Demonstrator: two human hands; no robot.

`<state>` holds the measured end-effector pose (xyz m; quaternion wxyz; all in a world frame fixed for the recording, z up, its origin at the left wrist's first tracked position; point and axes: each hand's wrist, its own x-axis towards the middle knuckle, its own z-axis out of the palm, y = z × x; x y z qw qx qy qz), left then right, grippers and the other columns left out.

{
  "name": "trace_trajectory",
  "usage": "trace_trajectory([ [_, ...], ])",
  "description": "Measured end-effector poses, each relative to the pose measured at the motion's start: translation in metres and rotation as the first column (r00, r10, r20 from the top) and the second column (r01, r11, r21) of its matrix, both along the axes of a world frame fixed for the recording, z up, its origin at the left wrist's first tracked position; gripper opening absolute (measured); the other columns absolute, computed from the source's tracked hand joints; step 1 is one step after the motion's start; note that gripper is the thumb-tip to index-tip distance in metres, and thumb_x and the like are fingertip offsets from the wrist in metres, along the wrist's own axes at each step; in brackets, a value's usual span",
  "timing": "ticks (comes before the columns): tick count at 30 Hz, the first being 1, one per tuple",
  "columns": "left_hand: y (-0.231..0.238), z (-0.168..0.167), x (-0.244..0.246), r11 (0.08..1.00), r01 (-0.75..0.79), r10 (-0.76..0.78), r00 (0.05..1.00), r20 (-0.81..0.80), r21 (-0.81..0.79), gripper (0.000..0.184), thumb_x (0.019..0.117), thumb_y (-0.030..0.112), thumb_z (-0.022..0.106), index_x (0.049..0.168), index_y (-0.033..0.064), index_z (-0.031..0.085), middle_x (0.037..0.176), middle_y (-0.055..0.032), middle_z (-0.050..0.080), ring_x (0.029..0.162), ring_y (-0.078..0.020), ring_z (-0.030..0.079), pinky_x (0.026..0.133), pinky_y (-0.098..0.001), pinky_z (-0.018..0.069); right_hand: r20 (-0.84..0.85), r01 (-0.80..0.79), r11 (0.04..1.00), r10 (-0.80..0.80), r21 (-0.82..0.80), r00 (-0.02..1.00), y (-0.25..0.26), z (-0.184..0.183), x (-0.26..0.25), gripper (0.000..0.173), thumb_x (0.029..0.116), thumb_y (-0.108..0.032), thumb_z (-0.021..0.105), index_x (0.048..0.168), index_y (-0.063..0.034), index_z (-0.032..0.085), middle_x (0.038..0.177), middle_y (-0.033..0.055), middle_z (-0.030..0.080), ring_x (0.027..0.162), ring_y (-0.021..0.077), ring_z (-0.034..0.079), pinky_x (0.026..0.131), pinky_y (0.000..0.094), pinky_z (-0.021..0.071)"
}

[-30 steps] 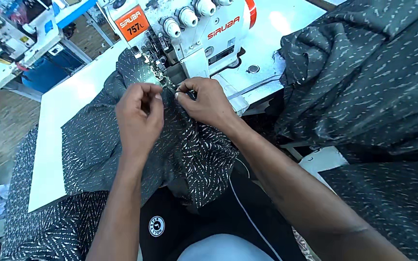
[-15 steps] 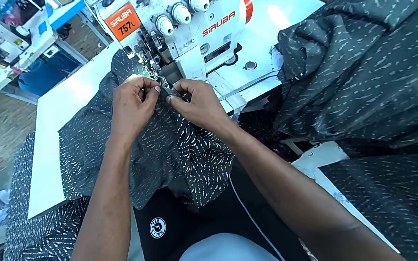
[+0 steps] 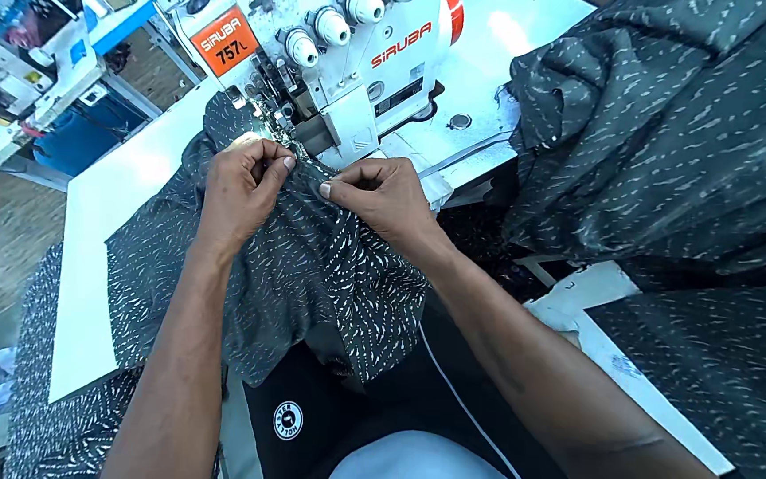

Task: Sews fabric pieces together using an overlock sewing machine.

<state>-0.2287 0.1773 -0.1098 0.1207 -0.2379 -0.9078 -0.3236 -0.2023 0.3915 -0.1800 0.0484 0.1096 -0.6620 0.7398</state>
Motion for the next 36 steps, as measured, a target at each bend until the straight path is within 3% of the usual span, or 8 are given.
trace_trajectory([
  [9,0.006,-0.002,0.002,0.999,-0.033,0.034,0.999,-0.025,0.038,0.013,0.0999,0.018,0.065,0.102,0.0078,0.074,0.085,0.0016,0.064,0.064,0.0,0.053,0.058,-0.0152,0.0438,0.14,-0.003,0.93,0.059,-0.368,0.988,-0.009,-0.007,0.002,0.016,0.0894,-0.009,0.075,0.077,-0.0026,0.067,0.066,0.0052,0.062,0.058,0.0102,0.058,0.054,0.0263,0.0506],
  [15,0.005,0.003,0.0,1.0,0.006,-0.006,1.0,0.014,-0.021,0.015,0.1005,0.021,0.064,0.103,0.0087,0.074,0.085,0.0011,0.066,0.064,-0.0015,0.055,0.059,-0.018,0.0461,0.075,0.044,0.973,-0.028,-0.227,0.997,-0.013,-0.011,0.002,0.017,0.0875,-0.007,0.073,0.073,-0.0064,0.063,0.064,0.0016,0.059,0.055,0.0078,0.054,0.051,0.0238,0.0449],
  [19,-0.011,0.008,-0.003,0.992,0.126,-0.127,0.99,0.06,0.016,0.014,0.0985,0.018,0.067,0.103,0.0085,0.076,0.097,-0.0002,0.069,0.078,-0.0029,0.061,0.069,-0.0177,0.0507,-0.011,0.037,0.996,-0.038,-0.082,0.999,-0.011,-0.008,0.004,0.019,0.0864,-0.014,0.077,0.073,-0.0082,0.065,0.064,0.0018,0.062,0.053,0.0098,0.054,0.048,0.0271,0.0429],
  [24,-0.016,0.011,0.002,0.991,0.127,-0.125,0.991,0.055,-0.034,0.017,0.0987,0.017,0.065,0.109,0.0095,0.077,0.104,-0.0014,0.067,0.079,-0.0024,0.061,0.068,-0.0159,0.0512,0.054,0.04,0.992,-0.034,-0.117,0.998,-0.012,-0.011,0.005,0.018,0.0873,-0.012,0.076,0.074,-0.0072,0.065,0.064,0.0025,0.061,0.054,0.0099,0.054,0.049,0.026,0.0435],
  [26,-0.013,0.011,0.01,0.983,0.071,-0.077,0.997,-0.03,-0.171,0.021,0.0997,0.021,0.063,0.113,0.0136,0.077,0.109,-0.0024,0.067,0.092,-0.0067,0.063,0.08,-0.0227,0.0529,0.097,0.034,0.99,-0.021,-0.139,0.995,-0.015,-0.011,0.006,0.014,0.0862,-0.009,0.076,0.079,-0.0059,0.064,0.066,0.0038,0.062,0.056,0.0106,0.056,0.051,0.0258,0.0454],
  [28,-0.001,0.013,0.022,0.932,-0.01,-0.045,0.989,-0.143,-0.363,0.025,0.101,0.022,0.061,0.119,0.014,0.075,0.115,-0.0089,0.068,0.106,-0.0221,0.063,0.091,-0.0411,0.0515,0.149,-0.015,0.992,0.034,-0.127,0.988,-0.013,-0.007,0.006,0.017,0.0859,-0.006,0.076,0.101,-0.0038,0.066,0.073,0.0049,0.066,0.061,0.0109,0.061,0.055,0.0258,0.0513],
  [31,0.015,0.006,0.035,0.846,-0.112,-0.062,0.95,-0.305,-0.521,0.027,0.1009,0.018,0.059,0.124,0.0132,0.072,0.112,-0.0155,0.068,0.102,-0.0349,0.064,0.083,-0.052,0.0504,0.238,-0.133,0.988,0.147,-0.076,0.96,-0.01,-0.001,0.002,0.037,0.0859,-0.006,0.075,0.122,-0.0039,0.068,0.074,0.0057,0.065,0.059,0.0116,0.06,0.056,0.0271,0.0527],
  [36,0.011,0.002,0.025,0.855,-0.024,-0.189,0.916,-0.354,-0.519,0.02,0.1017,0.015,0.06,0.111,0.0129,0.077,0.097,-0.0141,0.068,0.089,-0.0322,0.064,0.075,-0.0462,0.0489,0.221,-0.268,0.96,0.28,-0.085,0.934,-0.007,0.0,-0.004,0.02,0.0915,-0.005,0.065,0.109,-0.0012,0.074,0.076,0.0048,0.066,0.064,0.0096,0.06,0.058,0.0268,0.0509],
])
